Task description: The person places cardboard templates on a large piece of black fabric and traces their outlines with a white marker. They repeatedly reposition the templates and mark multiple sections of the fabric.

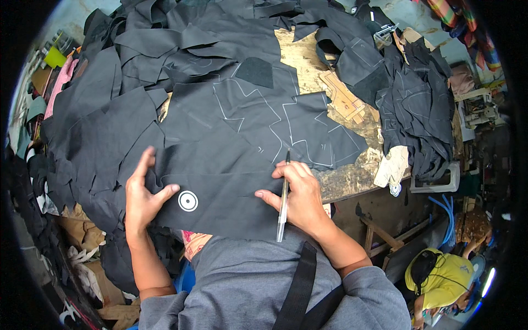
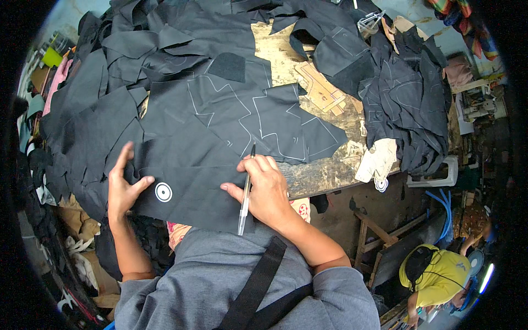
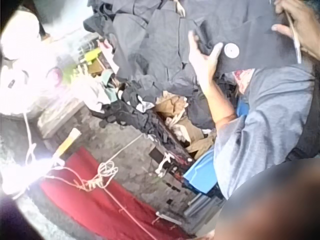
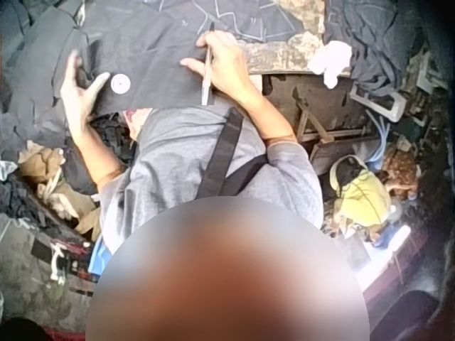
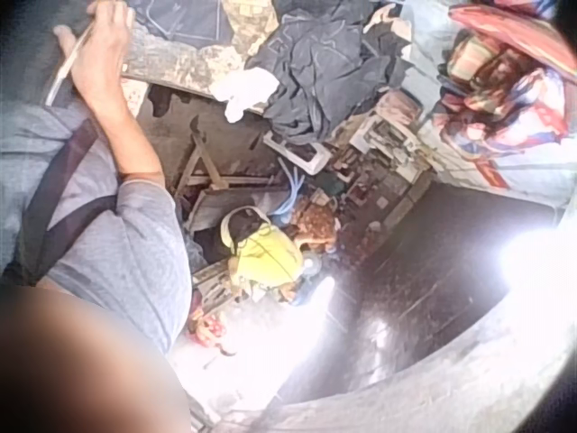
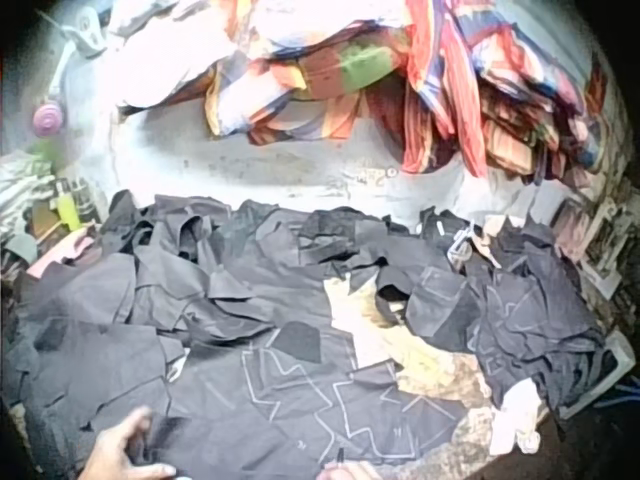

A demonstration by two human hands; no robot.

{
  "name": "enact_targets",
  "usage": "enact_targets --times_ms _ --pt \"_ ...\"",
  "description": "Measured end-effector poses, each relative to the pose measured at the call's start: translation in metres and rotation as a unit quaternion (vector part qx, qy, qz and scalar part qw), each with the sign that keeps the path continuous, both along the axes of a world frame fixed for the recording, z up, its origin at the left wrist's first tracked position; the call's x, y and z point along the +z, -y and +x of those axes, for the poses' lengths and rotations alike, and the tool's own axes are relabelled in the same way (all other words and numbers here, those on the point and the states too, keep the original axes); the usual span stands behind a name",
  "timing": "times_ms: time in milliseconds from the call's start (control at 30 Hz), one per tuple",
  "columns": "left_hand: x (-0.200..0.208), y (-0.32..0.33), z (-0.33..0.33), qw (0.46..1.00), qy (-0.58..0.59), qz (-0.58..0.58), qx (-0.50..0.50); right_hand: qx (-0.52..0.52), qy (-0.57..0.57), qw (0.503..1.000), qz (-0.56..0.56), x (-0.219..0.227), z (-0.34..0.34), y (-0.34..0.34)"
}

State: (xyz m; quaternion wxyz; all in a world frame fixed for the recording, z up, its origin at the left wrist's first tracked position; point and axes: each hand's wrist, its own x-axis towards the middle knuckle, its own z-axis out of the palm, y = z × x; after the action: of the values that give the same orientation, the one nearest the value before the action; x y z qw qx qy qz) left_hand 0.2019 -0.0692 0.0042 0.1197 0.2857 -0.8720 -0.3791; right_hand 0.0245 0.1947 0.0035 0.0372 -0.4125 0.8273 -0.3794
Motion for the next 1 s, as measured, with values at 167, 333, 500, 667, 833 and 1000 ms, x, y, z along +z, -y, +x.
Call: enact_targets --times_ms 167,333,500,667,833,1000 --pt "0.002 0.012 0.024 0.975 -0.15 0.024 0.162 -0.025 0.06 0.99 -0.122 -0.02 -0.009 0.005" --pt "0.057 0.147 0.086 0.934 -0.25 0.146 0.21 -0.074 0.02 0.989 -0.129 -0.031 -0.017 0.003" --pt "0.068 0.247 0.118 0.902 -0.005 -0.224 0.369 -0.046 -0.056 0.994 -0.079 -0.033 -0.018 0.002" --pt "0.086 0.2 0.09 0.943 -0.058 -0.134 0.298 -0.058 -0.063 0.99 -0.116 -0.034 -0.021 0.005" --pt "0.134 0.092 0.028 0.979 -0.178 0.102 0.015 -0.093 0.028 0.981 -0.169 -0.035 -0.023 0.004" --pt "0.157 0.014 -0.038 0.848 -0.435 0.294 -0.074 -0.101 0.071 0.971 -0.207 -0.047 -0.024 -0.002"
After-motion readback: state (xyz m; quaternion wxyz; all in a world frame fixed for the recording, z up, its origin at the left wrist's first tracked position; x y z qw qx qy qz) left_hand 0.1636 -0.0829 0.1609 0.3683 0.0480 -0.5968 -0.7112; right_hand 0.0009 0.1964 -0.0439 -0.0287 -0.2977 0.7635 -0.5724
